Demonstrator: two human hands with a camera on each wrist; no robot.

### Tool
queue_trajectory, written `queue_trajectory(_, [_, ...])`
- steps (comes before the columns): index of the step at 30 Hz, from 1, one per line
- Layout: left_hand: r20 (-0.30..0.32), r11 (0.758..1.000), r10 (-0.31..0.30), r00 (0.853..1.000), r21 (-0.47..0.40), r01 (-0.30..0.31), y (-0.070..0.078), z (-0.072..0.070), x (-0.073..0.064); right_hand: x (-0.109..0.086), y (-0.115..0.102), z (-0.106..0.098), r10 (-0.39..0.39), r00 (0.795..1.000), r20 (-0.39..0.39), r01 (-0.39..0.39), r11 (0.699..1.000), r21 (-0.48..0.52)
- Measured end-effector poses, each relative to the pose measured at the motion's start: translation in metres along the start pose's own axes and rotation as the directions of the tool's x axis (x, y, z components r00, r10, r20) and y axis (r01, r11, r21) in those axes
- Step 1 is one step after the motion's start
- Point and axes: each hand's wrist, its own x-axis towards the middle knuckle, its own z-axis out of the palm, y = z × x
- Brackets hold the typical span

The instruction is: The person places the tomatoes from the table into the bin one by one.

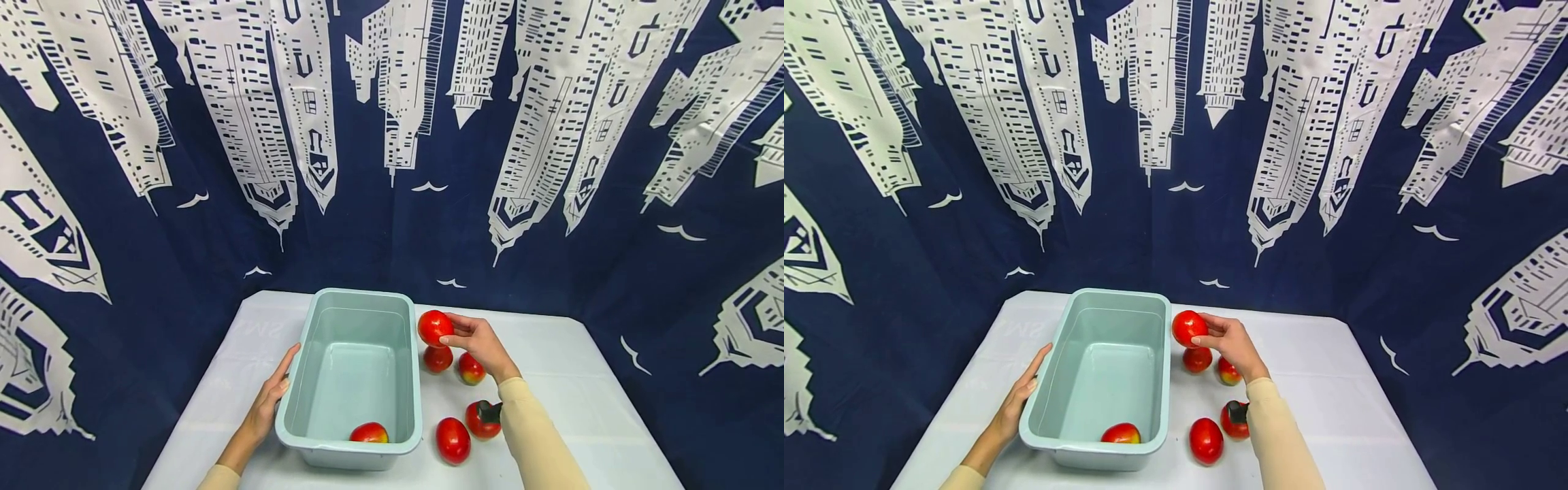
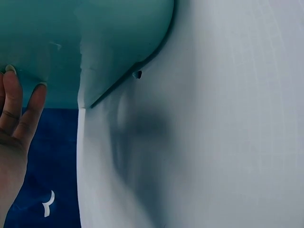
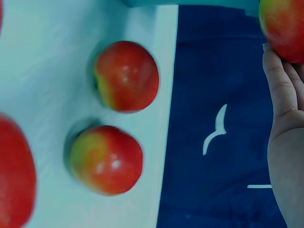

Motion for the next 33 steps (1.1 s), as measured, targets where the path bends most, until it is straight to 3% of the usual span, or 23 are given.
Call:
queue_trajectory(7, [0.009,0.999,0.044,0.999,0.013,-0.044,0.0,-0.003,0.0,0.011,-0.024,0.011,-0.047,0.998,0.044,0.044,0.997,0.067])
queue_trajectory(16, [0.008,1.0,0.011,1.0,0.004,-0.011,-0.001,-0.002,-0.002,0.022,-0.055,0.033,-0.068,0.992,0.109,0.059,0.995,0.081])
queue_trajectory(33, [0.014,1.0,0.02,1.0,0.003,-0.02,0.0,0.001,-0.001,0.038,-0.081,0.062,-0.154,0.98,0.125,0.147,0.987,0.062])
